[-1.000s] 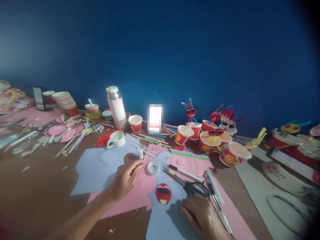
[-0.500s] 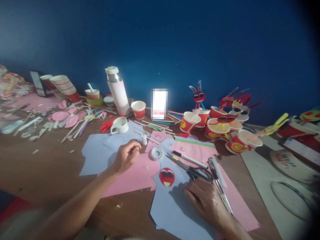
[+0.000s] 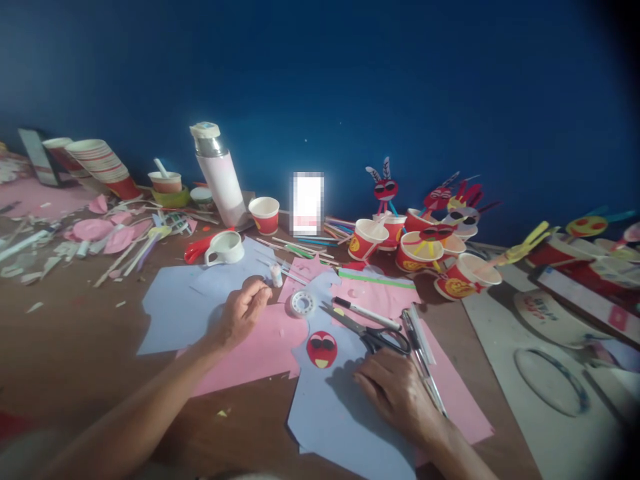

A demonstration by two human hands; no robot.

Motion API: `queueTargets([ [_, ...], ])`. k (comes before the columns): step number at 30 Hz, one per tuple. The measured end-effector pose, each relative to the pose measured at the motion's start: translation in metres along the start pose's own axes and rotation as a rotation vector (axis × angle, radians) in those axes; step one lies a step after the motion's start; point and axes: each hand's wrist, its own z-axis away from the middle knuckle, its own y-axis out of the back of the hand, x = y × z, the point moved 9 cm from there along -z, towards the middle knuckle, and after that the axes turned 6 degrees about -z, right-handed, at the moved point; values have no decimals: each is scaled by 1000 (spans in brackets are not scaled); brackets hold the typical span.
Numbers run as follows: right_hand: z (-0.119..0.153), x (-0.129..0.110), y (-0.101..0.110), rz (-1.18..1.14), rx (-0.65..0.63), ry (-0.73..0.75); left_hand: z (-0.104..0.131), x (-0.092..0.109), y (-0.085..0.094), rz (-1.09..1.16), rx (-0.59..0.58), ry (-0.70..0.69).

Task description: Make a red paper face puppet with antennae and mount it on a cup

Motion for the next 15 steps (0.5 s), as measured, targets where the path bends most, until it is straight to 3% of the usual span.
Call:
queueTargets([
  [15,1,2,0,-6,-3,-1,0,-2,-8,-39,6,-49],
])
